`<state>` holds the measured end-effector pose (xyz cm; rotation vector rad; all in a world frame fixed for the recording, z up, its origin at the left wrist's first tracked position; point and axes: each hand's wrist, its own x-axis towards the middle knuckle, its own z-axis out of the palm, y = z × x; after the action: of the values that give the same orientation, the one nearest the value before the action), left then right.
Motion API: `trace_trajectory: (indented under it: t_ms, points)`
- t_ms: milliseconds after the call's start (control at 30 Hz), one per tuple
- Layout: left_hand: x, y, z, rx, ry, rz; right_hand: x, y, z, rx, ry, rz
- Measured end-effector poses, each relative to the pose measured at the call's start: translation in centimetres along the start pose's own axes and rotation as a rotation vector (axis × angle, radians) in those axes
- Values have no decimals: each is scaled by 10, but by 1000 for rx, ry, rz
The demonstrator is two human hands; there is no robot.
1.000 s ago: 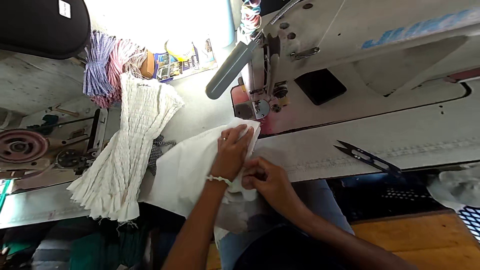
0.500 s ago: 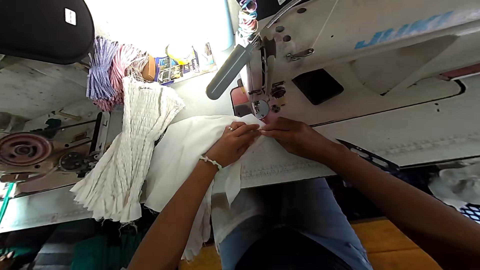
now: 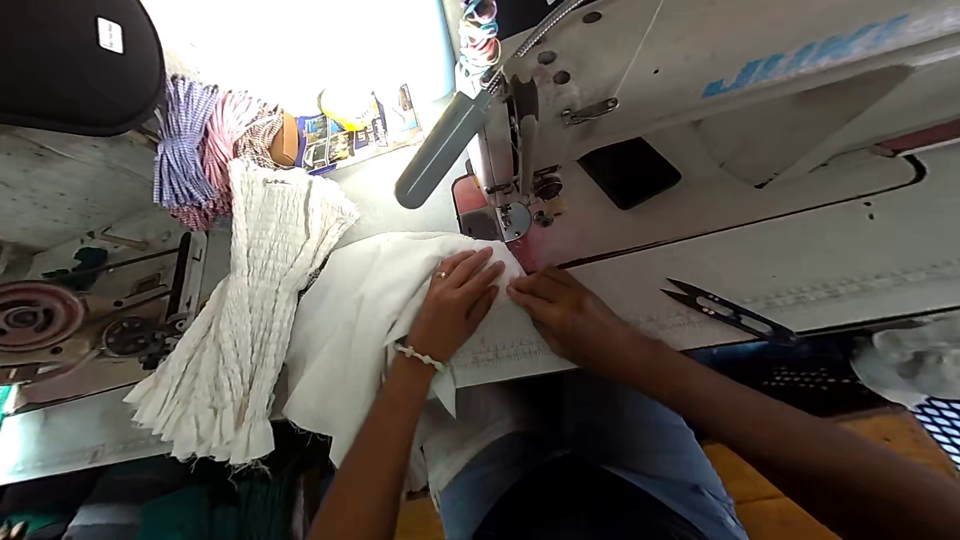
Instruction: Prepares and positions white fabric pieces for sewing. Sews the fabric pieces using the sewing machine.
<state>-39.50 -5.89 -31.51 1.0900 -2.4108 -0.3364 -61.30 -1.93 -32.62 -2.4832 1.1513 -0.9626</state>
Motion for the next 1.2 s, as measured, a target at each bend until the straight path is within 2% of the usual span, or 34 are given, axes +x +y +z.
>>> trace_trajectory:
  t_ms: [133, 400, 867, 1200]
  points:
    - [9, -27, -17, -45, -123, 186, -4, -18, 9, -109, 58, 20]
    - [41, -42, -11, -54, -134, 312, -8, -1, 1, -137, 77, 79]
    - [40, -39, -8, -13, -88, 309, -13, 1, 6, -114, 65, 138]
    - [51, -43, -11, 11, -149, 276, -5, 8, 4, -145, 62, 158]
